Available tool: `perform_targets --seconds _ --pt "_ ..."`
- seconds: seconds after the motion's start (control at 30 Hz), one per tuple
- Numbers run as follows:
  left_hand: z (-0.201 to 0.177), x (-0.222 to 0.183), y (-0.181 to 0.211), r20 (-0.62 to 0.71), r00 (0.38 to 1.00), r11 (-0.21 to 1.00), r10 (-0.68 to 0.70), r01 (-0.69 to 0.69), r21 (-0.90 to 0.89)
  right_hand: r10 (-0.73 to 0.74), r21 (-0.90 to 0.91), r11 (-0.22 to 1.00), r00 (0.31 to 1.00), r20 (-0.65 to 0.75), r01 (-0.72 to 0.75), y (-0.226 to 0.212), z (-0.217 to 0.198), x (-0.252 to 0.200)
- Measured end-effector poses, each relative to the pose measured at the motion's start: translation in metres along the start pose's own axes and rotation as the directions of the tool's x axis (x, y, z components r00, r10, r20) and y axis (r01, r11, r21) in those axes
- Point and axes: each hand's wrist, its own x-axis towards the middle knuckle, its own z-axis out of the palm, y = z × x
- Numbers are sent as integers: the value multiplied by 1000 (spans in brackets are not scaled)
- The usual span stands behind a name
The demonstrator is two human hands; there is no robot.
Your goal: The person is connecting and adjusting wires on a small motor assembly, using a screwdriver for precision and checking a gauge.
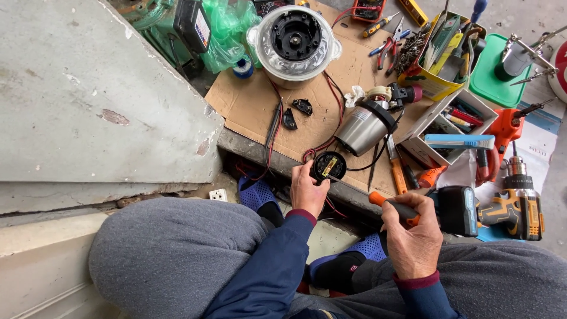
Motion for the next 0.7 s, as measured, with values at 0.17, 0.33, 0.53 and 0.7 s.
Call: perform_targets --seconds 0.17,0.33,0.53,0.7 --pt "2 1 -2 -1 1000 1000 -11 11 -13 -9 0 1000 1000 10 9 -4 3 0" --pt "4 0 -4 -35 999 999 10 -12 -37 26 -11 1000 999 39 -26 -9 8 -1" --pt "3 1 -4 -23 1000 1000 2 -2 -25 7 -28 1000 999 34 -6 -6 8 -1" --pt "2 0 -3 -17 1000 1000 -5 4 -25 -1 -21 1000 999 44 2 -8 8 -2"
